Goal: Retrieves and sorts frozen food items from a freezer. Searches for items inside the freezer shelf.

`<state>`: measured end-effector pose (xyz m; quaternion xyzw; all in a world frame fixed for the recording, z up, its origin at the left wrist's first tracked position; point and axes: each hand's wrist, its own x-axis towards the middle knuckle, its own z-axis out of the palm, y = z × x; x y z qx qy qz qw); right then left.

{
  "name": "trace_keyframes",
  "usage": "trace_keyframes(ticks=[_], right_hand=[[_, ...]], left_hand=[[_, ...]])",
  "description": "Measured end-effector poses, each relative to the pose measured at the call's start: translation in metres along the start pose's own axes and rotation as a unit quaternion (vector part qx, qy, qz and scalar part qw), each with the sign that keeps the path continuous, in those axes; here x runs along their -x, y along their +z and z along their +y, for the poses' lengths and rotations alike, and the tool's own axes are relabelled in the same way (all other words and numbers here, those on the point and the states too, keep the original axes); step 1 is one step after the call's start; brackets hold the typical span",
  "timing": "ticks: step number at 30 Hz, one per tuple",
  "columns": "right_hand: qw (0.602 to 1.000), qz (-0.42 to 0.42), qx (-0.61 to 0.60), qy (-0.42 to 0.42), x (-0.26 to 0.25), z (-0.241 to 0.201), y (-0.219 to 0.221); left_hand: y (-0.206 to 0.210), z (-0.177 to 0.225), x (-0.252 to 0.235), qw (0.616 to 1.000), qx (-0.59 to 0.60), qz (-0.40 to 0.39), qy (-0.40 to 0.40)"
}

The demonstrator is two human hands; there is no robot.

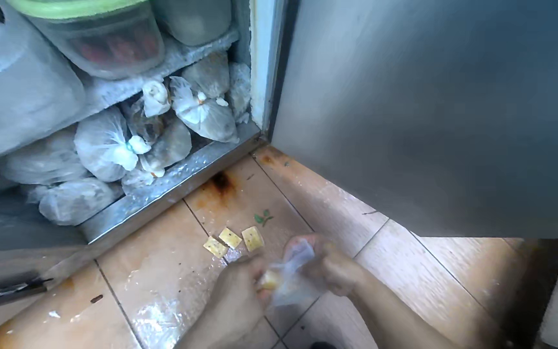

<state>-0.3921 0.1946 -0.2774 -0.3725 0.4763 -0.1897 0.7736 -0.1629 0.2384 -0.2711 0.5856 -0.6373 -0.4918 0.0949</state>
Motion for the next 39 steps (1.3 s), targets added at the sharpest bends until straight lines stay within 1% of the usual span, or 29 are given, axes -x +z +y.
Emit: trace_keyframes(ticks=[2,4,6,8,10,14,20,22,24,27,29,32,34,37,39], right_hand=[[1.0,0.0,0.003,-0.016,0.002,0.001,-0.003],[0.999,-0.009,-0.007,-0.041,0.003,0.005,-0.008],[0.997,-0.046,-0.008,-0.067,0.003,0.007,-0.012],[0.989,-0.105,-0.001,-0.106,0.001,0.008,-0.015],[0.981,-0.139,0.014,-0.134,0.001,0.005,-0.016],[0.975,-0.152,0.032,-0.156,0.005,-0.005,-0.008],[0.961,-0.215,0.009,-0.174,0.009,-0.01,0.008],[0.962,-0.225,0.008,-0.158,0.009,-0.012,0.008],[0.966,-0.224,0.036,-0.126,0.01,-0.014,0.004],[0.966,-0.221,0.116,-0.071,0.016,-0.02,-0.011],[0.963,-0.213,0.161,-0.046,0.02,-0.024,-0.023],[0.954,-0.193,0.229,-0.025,0.023,-0.027,-0.033],[0.946,-0.174,0.273,0.003,0.023,-0.027,-0.035],[0.941,-0.163,0.294,0.034,0.024,-0.024,-0.039],[0.944,-0.162,0.285,0.038,0.027,-0.02,-0.042]], left_hand=[[-0.021,-0.004,0.0,0.987,0.158,0.017,-0.035],[-0.039,-0.006,0.001,0.936,0.343,0.067,-0.036],[-0.053,-0.006,0.004,0.887,0.451,0.099,-0.029],[-0.061,-0.004,0.008,0.86,0.497,0.112,-0.023],[-0.062,0.0,0.013,0.847,0.519,0.114,-0.015],[-0.058,0.005,0.017,0.834,0.542,0.102,0.002],[-0.054,0.01,0.023,0.824,0.559,0.094,0.013],[-0.054,0.007,0.022,0.828,0.552,0.093,0.008],[-0.057,-0.008,0.017,0.84,0.538,0.075,0.008],[-0.063,-0.06,0.002,0.868,0.496,0.028,-0.017],[-0.056,-0.1,-0.01,0.897,0.433,0.019,-0.085],[-0.024,-0.152,-0.026,0.935,0.294,-0.007,-0.197],[0.009,-0.173,-0.038,0.947,0.207,-0.031,-0.244],[0.048,-0.184,-0.057,0.959,0.089,-0.04,-0.267],[0.053,-0.175,-0.064,0.958,-0.008,0.0,-0.285]])
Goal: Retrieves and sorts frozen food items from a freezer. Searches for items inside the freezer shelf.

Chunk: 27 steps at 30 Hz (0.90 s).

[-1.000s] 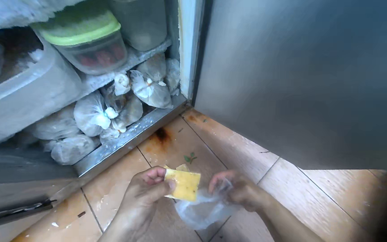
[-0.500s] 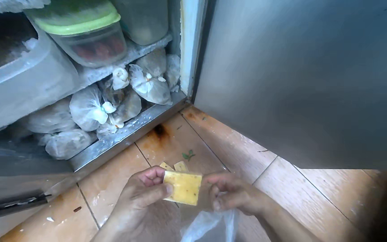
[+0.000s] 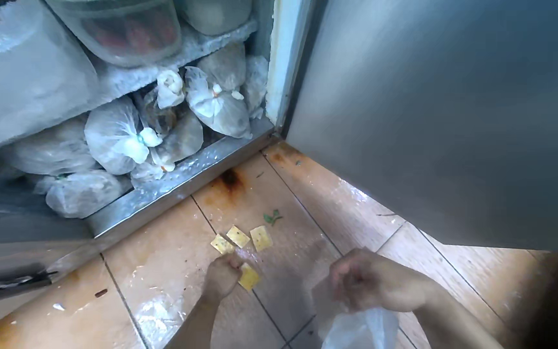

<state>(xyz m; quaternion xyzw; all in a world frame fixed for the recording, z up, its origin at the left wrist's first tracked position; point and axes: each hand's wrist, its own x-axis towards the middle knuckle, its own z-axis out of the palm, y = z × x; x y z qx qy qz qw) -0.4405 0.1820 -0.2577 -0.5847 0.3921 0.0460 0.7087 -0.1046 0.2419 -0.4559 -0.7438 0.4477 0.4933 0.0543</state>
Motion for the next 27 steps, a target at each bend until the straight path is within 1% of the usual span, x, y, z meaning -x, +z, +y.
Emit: trace_keyframes(ticks=[1,2,3,4,5,7,9,11,13,14,16,18,20,21,22,23,24,25,26,27], right_hand=[[1.0,0.0,-0.011,-0.006,0.002,0.002,0.0],[1.0,-0.001,-0.025,-0.016,0.003,0.005,-0.001],[0.999,0.0,-0.038,-0.029,0.005,0.007,-0.001],[0.998,0.003,-0.051,-0.043,0.006,0.009,-0.001],[0.997,0.007,-0.061,-0.055,0.007,0.01,-0.001],[0.994,0.023,-0.077,-0.074,0.009,0.011,0.001],[0.99,0.047,-0.102,-0.09,0.01,0.012,0.002],[0.98,0.08,-0.14,-0.12,0.01,0.016,0.002],[0.966,0.114,-0.174,-0.153,0.009,0.021,0.003],[0.961,0.129,-0.178,-0.166,0.007,0.023,0.004],[0.957,0.158,-0.171,-0.173,0.002,0.023,0.006],[0.958,0.201,-0.15,-0.142,-0.001,0.017,0.011],[0.962,0.235,-0.119,-0.076,-0.005,0.008,0.015],[0.963,0.247,-0.108,-0.027,-0.008,0.003,0.016],[0.961,0.255,-0.103,0.023,-0.012,-0.002,0.017],[0.957,0.263,-0.103,0.068,-0.015,-0.005,0.019],[0.951,0.271,-0.105,0.109,-0.018,-0.006,0.02],[0.944,0.28,-0.101,0.145,-0.021,-0.008,0.021],[0.938,0.284,-0.088,0.177,-0.024,-0.007,0.021],[0.936,0.28,-0.066,0.204,-0.028,-0.004,0.02]], left_hand=[[-0.004,0.009,0.003,0.998,-0.04,0.048,-0.014],[-0.008,0.016,0.005,0.992,-0.069,0.106,-0.012],[-0.013,0.019,0.004,0.983,-0.097,0.155,0.014],[-0.019,0.021,0.001,0.973,-0.141,0.172,0.054],[-0.024,0.02,-0.005,0.96,-0.207,0.159,0.103],[-0.031,0.02,-0.02,0.919,-0.341,0.081,0.178],[-0.031,0.02,-0.034,0.893,-0.4,0.015,0.206],[-0.024,0.017,-0.043,0.893,-0.402,0.008,0.202],[-0.018,0.016,-0.044,0.908,-0.377,0.029,0.179],[-0.016,0.016,-0.042,0.92,-0.358,0.038,0.155],[-0.016,0.012,-0.039,0.946,-0.302,0.065,0.098],[-0.017,0.004,-0.04,0.971,-0.217,0.09,0.044],[-0.02,-0.006,-0.04,0.989,-0.101,0.107,0.017],[-0.023,-0.011,-0.039,0.993,-0.021,0.113,0.019],[-0.028,-0.013,-0.034,0.99,0.085,0.109,0.027],[-0.032,-0.013,-0.026,0.974,0.207,0.092,0.032],[-0.039,-0.012,-0.017,0.94,0.336,0.056,0.037],[-0.048,-0.01,-0.008,0.893,0.447,0.004,0.051],[-0.059,-0.007,0.002,0.846,0.526,-0.052,0.07],[-0.069,-0.003,0.012,0.802,0.581,-0.103,0.093]])
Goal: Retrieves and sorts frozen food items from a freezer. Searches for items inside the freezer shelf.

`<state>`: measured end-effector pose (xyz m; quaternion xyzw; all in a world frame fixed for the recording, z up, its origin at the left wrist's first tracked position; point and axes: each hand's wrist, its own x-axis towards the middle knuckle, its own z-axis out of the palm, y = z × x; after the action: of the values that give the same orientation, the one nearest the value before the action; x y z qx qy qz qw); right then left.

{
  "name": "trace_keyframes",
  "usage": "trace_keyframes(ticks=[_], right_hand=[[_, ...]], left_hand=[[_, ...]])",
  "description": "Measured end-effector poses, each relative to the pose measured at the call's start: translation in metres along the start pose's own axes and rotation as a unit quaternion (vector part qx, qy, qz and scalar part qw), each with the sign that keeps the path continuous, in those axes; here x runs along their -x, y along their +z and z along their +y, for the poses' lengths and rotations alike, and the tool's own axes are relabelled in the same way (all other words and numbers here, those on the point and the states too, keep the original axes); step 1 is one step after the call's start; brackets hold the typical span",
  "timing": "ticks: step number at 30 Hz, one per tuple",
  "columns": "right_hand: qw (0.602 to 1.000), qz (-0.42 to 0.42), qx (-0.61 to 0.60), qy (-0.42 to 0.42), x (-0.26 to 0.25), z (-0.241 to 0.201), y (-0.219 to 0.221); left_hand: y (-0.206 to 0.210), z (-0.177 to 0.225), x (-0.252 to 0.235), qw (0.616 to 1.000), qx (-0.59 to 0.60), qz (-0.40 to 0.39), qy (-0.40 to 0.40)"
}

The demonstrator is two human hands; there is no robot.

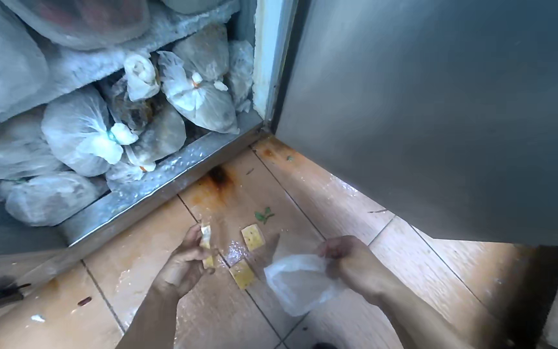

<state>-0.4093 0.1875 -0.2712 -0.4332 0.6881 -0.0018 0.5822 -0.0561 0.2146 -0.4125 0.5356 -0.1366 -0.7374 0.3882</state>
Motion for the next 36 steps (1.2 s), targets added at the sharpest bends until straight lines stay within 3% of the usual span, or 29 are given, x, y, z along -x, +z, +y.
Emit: trace_keyframes(ticks=[4,7,9,12,14,17,19,20,22,26,29,31,34,35,36], right_hand=[[0.991,-0.015,0.123,0.041,-0.021,0.019,0.006],[0.991,-0.016,0.122,0.043,-0.022,0.022,0.008],[0.994,-0.018,0.105,0.026,-0.021,0.022,0.009],[0.993,-0.043,0.108,0.006,-0.021,0.022,0.011],[0.988,-0.073,0.133,-0.004,-0.02,0.02,0.015],[0.981,-0.108,0.158,-0.021,-0.018,0.014,0.024],[0.982,-0.111,0.149,-0.02,-0.017,0.013,0.028],[0.984,-0.11,0.138,-0.019,-0.018,0.013,0.029],[0.988,-0.1,0.112,-0.029,-0.019,0.012,0.028],[0.996,-0.08,0.011,-0.042,-0.016,0.011,0.019],[0.991,-0.08,-0.08,-0.073,-0.01,0.005,0.02],[0.983,-0.08,-0.139,-0.088,-0.004,-0.001,0.016],[0.967,-0.09,-0.195,-0.14,0.011,-0.008,0.002],[0.957,-0.103,-0.209,-0.174,0.016,-0.014,-0.001],[0.943,-0.127,-0.222,-0.211,0.021,-0.023,-0.003]], left_hand=[[0.023,0.032,0.034,0.95,0.181,-0.255,0.013],[0.046,0.045,0.06,0.917,0.141,-0.373,0.021],[0.058,0.046,0.078,0.917,0.09,-0.389,0.009],[0.09,0.039,0.102,0.939,-0.08,-0.328,-0.071],[0.122,0.031,0.107,0.924,-0.262,-0.255,-0.114],[0.174,0.028,0.095,0.818,-0.537,-0.141,-0.152],[0.203,0.029,0.086,0.735,-0.648,-0.102,-0.171],[0.211,0.029,0.083,0.713,-0.674,-0.095,-0.168],[0.216,0.029,0.082,0.724,-0.672,-0.09,-0.13],[0.21,0.029,0.09,0.798,-0.599,-0.056,-0.045],[0.199,0.018,0.097,0.78,-0.61,-0.141,-0.003],[0.196,0.01,0.112,0.767,-0.619,-0.146,0.078],[0.178,0.005,0.132,0.724,-0.576,0.018,0.378],[0.169,0.013,0.134,0.708,-0.562,0.071,0.422],[0.159,0.024,0.138,0.719,-0.552,0.095,0.411]])
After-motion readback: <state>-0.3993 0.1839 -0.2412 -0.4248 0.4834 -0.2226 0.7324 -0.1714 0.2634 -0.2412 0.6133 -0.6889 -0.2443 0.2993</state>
